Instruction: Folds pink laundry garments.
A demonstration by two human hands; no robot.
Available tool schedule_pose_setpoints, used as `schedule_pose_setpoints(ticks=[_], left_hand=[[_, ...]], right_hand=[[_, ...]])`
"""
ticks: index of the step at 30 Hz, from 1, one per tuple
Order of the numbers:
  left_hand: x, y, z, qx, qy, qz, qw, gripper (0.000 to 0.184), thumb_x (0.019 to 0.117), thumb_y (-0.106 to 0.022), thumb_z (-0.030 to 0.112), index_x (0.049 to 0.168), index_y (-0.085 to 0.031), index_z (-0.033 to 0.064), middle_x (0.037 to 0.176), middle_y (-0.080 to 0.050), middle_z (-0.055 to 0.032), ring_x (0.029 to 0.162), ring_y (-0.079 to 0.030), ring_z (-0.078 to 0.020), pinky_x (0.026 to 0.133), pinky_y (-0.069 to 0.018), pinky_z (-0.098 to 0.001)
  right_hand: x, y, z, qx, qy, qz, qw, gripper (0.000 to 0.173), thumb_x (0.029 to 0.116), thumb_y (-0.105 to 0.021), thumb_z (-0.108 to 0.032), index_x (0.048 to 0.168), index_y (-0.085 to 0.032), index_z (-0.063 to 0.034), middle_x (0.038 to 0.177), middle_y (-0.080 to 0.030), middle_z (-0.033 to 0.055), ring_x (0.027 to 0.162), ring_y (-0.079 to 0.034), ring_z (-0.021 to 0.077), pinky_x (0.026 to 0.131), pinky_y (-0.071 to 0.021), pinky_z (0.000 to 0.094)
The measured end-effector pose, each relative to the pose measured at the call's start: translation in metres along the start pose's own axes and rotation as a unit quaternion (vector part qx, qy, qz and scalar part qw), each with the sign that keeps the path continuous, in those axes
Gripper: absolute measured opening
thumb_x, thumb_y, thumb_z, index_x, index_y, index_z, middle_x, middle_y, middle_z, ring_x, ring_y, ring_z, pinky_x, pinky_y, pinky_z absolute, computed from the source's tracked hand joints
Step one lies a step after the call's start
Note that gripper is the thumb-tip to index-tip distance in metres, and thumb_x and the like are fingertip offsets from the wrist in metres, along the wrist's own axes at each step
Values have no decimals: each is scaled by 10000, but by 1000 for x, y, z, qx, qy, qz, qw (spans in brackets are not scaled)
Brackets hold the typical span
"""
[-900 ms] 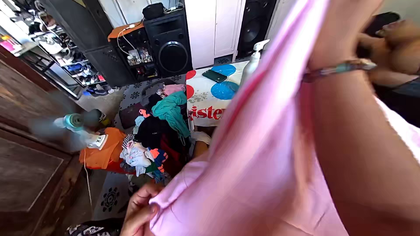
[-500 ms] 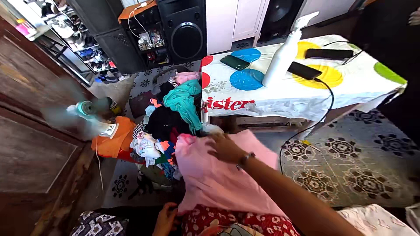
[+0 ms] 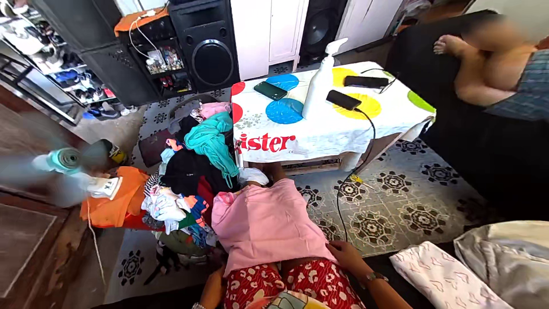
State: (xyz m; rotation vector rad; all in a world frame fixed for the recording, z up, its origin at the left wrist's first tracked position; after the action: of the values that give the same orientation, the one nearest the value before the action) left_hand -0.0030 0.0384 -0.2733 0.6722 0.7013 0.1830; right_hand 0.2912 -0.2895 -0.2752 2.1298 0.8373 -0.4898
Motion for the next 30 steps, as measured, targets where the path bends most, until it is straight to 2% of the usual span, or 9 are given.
schedule_pose_setpoints(ticks=[7,11,14,17,19,21,23,26,30], left_hand=[[21,113,41,-24,-78,236,968,204,904,-631,1,1071,-719,-77,1032,-717,-259,1013,-694,-389,940,-520,-599],[-13,201,101,-126,-196,377,896,218,890,-589,-28,1084,-670,-82,935,-721,-125,840,-684,-135,807,-573,-353],[-51,238,134,-169,-299,389,855,220,858,-573,-13,1060,-662,-11,834,-700,55,748,-649,28,701,-555,-169],[-82,248,153,-187,-355,380,833,199,871,-580,-7,1022,-690,61,867,-715,114,784,-663,33,723,-566,-153],[-90,244,155,-127,-355,389,840,176,835,-637,30,1000,-701,31,918,-721,76,840,-664,47,780,-565,-143],[-85,240,150,-66,-341,387,854,207,794,-699,79,984,-713,-3,893,-725,29,808,-648,70,763,-545,-118],[-77,237,136,-58,-310,367,875,237,772,-710,70,999,-706,5,801,-694,46,708,-614,79,672,-518,-104],[-65,230,117,-46,-253,351,900,249,794,-701,55,1037,-702,2,795,-674,3,696,-610,-3,668,-525,-198],[-34,233,119,17,-176,312,934,241,877,-724,37,1111,-715,-21,939,-722,-178,867,-697,-307,838,-557,-547]], right_hand=[[-2,72,-90,-67,74,188,977,332,1061,-509,-200,1193,-705,33,1171,-685,312,1146,-641,486,988,-455,677],[-12,120,-139,180,216,246,927,283,1082,-463,-116,1130,-608,122,911,-641,195,802,-623,214,789,-522,410],[-46,153,-165,328,343,178,862,177,1077,-450,-137,999,-598,-80,796,-622,-54,708,-604,8,687,-540,230],[-78,174,-174,382,486,11,786,333,964,-685,-334,1275,-644,-224,1093,-723,-90,968,-678,25,859,-578,238],[-81,167,-165,262,462,-45,846,327,858,-770,-247,1169,-691,-188,995,-733,-97,905,-678,4,811,-583,223],[-85,162,-160,118,401,-94,904,67,907,-670,-76,921,-710,-128,771,-664,-120,708,-602,-41,673,-509,181],[-89,172,-150,160,408,-58,897,181,938,-608,-107,839,-718,-209,765,-678,-159,715,-611,-65,690,-517,156],[-83,179,-141,348,395,40,849,242,1009,-515,-148,919,-723,-235,844,-734,-102,767,-687,-9,727,-597,203],[-61,164,-166,302,334,51,891,243,1011,-499,-85,873,-681,-168,770,-727,-96,695,-682,2,668,-589,207]])
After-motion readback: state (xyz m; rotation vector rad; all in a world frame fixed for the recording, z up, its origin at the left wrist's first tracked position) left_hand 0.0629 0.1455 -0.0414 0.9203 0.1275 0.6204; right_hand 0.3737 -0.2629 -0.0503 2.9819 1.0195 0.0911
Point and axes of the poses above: each hand's wrist, its own x-axis towards the middle knuckle, its own y-axis out of the back of the hand, z = x × y, the point moved 2 cm from there along x, towards the middle knuckle
